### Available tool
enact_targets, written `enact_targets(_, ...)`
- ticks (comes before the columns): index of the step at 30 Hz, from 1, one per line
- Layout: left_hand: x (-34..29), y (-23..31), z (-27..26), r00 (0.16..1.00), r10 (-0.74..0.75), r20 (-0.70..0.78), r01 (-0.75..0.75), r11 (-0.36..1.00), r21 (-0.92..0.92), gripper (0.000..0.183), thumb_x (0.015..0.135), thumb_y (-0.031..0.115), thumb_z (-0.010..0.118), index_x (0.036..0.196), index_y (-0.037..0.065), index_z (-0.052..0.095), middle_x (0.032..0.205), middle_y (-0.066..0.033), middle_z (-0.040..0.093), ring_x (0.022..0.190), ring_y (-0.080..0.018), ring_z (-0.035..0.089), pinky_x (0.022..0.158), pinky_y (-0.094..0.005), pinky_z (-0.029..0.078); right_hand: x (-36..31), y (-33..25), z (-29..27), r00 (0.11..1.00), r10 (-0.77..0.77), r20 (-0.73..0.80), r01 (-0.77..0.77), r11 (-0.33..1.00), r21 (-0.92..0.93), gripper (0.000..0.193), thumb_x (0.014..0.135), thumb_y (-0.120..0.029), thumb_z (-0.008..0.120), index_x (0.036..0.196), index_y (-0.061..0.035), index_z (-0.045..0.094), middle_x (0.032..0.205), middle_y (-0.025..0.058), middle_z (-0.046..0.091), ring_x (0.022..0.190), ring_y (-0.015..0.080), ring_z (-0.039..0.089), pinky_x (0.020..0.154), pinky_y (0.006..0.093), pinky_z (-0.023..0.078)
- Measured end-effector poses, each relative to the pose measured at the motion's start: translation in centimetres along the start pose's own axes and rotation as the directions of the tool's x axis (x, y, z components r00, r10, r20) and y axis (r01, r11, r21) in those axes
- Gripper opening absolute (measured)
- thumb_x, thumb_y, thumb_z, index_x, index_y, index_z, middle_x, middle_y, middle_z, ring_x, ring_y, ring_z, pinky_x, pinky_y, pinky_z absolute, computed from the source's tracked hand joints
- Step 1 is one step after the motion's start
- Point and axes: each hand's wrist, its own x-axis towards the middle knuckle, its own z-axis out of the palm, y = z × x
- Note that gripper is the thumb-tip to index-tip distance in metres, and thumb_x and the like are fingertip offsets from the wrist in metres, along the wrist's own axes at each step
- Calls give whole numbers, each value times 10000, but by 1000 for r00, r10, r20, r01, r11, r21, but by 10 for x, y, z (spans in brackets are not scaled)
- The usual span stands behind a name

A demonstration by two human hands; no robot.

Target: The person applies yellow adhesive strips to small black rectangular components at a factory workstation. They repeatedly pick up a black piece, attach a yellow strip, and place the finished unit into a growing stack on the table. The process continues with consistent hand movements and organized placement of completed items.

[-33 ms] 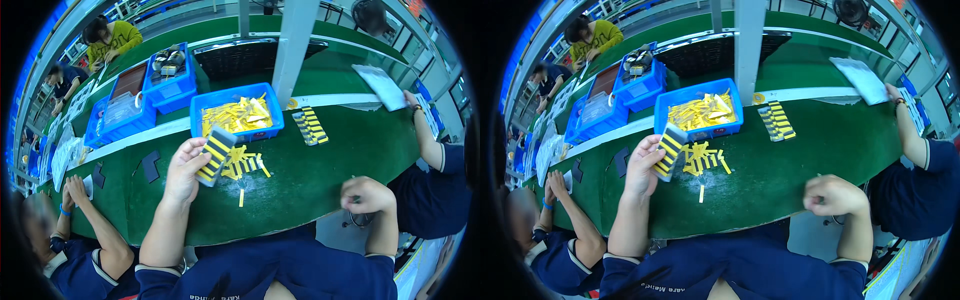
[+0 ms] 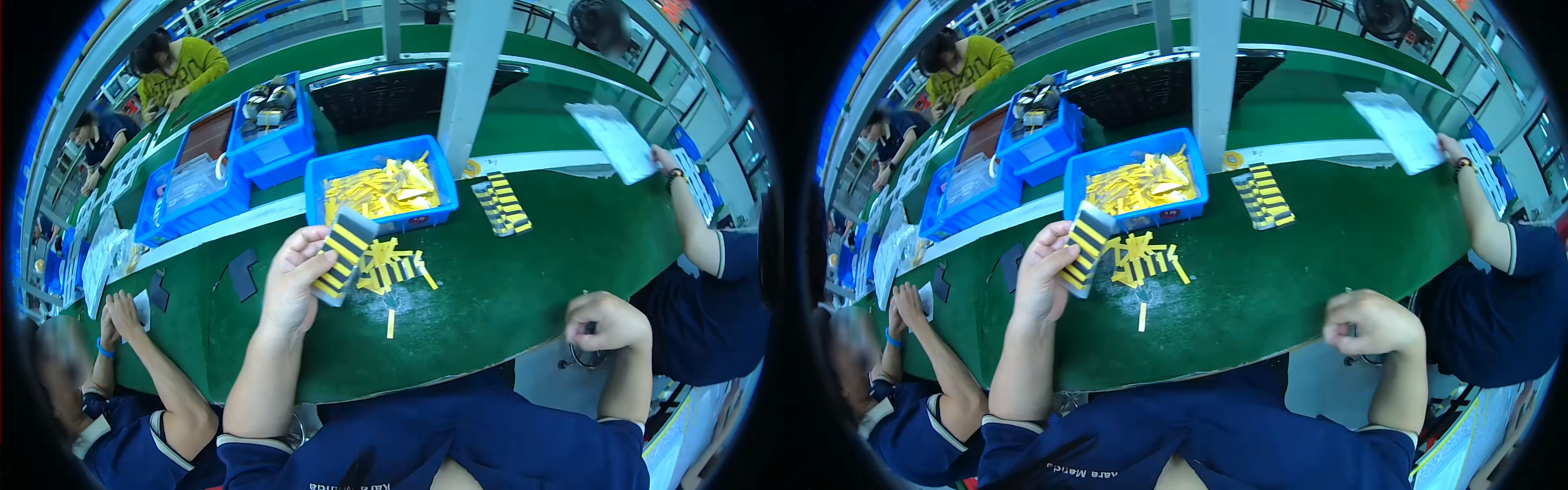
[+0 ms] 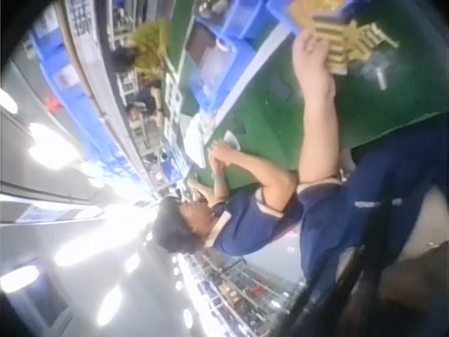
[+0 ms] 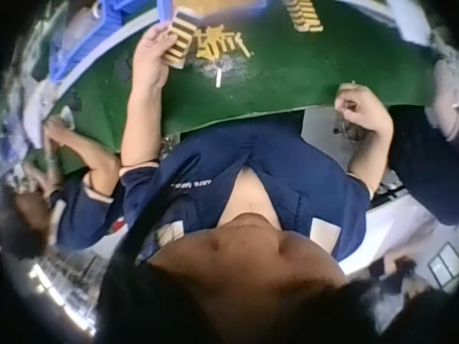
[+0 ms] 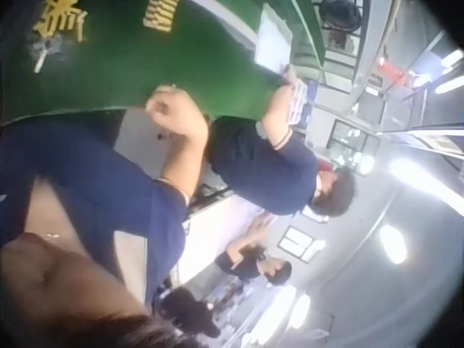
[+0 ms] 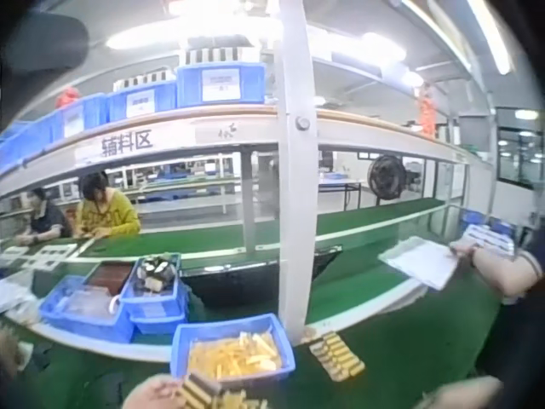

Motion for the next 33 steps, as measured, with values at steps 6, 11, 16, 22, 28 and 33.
enact_targets(6, 1, 41, 4, 994, 104, 47, -106, 993, 59, 301, 828, 0, 596, 1120, 14, 523, 1036, -97, 634, 909, -153, 634, 810, -281, 511, -124, 36, 6, 862, 409, -300, -399, 912, 97, 51, 635, -56, 642, 669, -22, 624, 637, 82, 590, 579, 161, 585, 567, 293, 470)
enact_targets(11, 25, 108, 21, 908, 400, 127, -420, 872, 251, 313, 832, -6, 595, 1135, 9, 518, 1029, -79, 627, 915, -148, 620, 818, -282, 495, -183, 86, 49, 387, 495, -778, -918, 281, -278, 155, 560, -103, 729, 645, -4, 645, 645, 168, 617, 631, 290, 629, 636, 376, 509)
enact_targets(16, 74, 212, 79, 441, 867, 233, -803, 265, 534, 218, 859, 14, 590, 1075, -21, 582, 982, -65, 639, 894, -119, 611, 790, -251, 477, -132, 31, 49, 412, 345, -843, -786, 603, -137, 206, 563, -84, 738, 717, 10, 639, 702, 143, 618, 692, 311, 611, 670, 407, 486)
enact_targets(22, 127, 321, 160, -134, 902, 411, -676, -386, 627, 201, 828, 27, 584, 1022, 51, 633, 905, -119, 671, 815, -198, 661, 743, -291, 504, -105, 39, 45, 505, 164, -848, -664, 701, -260, 148, 601, -84, 708, 691, -15, 613, 683, 121, 574, 686, 311, 578, 654, 426, 456)
enact_targets(28, 161, 360, 198, -154, 868, 472, -582, -465, 667, 212, 863, 52, 569, 1061, 62, 641, 915, -79, 690, 831, -157, 665, 771, -274, 514, -91, 43, 35, 513, 3, -858, -551, 768, -327, 109, 616, -52, 680, 692, -2, 619, 673, 132, 581, 665, 311, 585, 620, 406, 460)
enact_targets(33, 162, 380, 226, -195, 792, 579, -496, -589, 638, 211, 813, 31, 531, 989, 55, 644, 925, -156, 655, 892, -304, 622, 806, -367, 482, -81, 50, 21, 481, -39, -876, -506, 804, -313, 91, 626, -24, 666, 699, 0, 618, 695, 131, 588, 678, 308, 591, 629, 400, 465)
